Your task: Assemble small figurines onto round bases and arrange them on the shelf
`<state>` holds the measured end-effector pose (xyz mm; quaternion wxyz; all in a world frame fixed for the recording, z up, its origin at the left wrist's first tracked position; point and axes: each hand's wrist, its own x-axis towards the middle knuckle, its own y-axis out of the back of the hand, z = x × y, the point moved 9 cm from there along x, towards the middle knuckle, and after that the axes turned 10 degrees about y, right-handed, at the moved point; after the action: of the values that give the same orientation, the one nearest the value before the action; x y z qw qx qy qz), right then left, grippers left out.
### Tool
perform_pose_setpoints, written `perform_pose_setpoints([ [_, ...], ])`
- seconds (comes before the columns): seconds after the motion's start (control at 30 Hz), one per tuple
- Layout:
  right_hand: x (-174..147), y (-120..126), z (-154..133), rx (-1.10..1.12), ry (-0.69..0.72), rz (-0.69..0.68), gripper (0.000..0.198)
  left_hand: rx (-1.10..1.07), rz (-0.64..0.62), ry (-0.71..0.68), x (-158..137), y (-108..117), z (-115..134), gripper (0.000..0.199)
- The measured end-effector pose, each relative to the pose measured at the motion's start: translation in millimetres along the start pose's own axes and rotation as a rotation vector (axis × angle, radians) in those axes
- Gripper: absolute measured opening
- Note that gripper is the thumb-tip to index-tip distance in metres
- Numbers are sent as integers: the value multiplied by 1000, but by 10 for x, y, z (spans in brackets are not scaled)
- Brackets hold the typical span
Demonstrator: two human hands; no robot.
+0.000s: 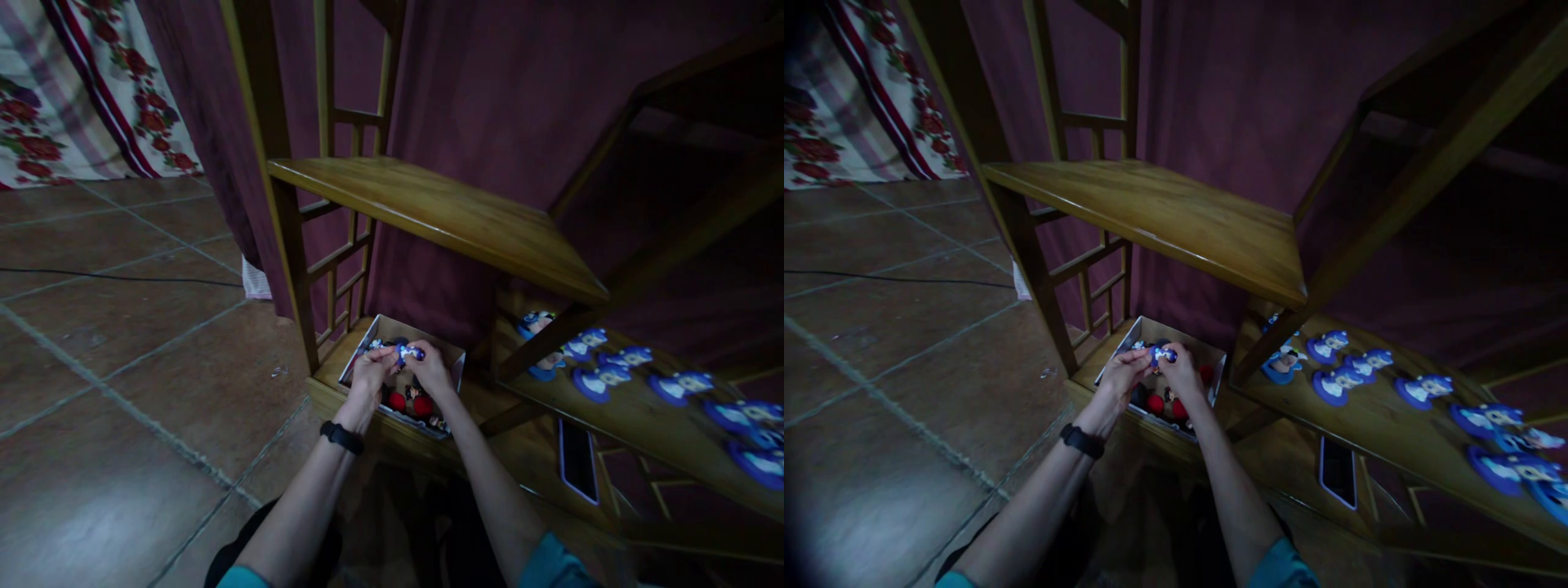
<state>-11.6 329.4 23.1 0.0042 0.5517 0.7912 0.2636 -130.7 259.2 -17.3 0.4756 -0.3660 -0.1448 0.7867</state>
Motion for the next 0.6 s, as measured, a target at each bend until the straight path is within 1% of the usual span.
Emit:
perform_pose_setpoints([
  [0.1,18,-69,75,121,-13,-22,21,40,18,-10,27,18,30,21],
  [0.17,26,-113,114,197,-42,-54,27,35,45,-18,40,49,51,19],
  [0.27,28,-83,127,276,-96,-38,33,-10,79,40,74,109,19,17],
  [0.37,19,-28,62,356,-117,-15,31,-70,80,133,119,146,-43,16],
  [0.5,-4,-100,-61,416,-103,-113,27,-113,65,166,155,155,-51,16],
  [0.6,-7,-158,-72,401,-91,-143,22,-98,18,191,151,111,-65,20],
])
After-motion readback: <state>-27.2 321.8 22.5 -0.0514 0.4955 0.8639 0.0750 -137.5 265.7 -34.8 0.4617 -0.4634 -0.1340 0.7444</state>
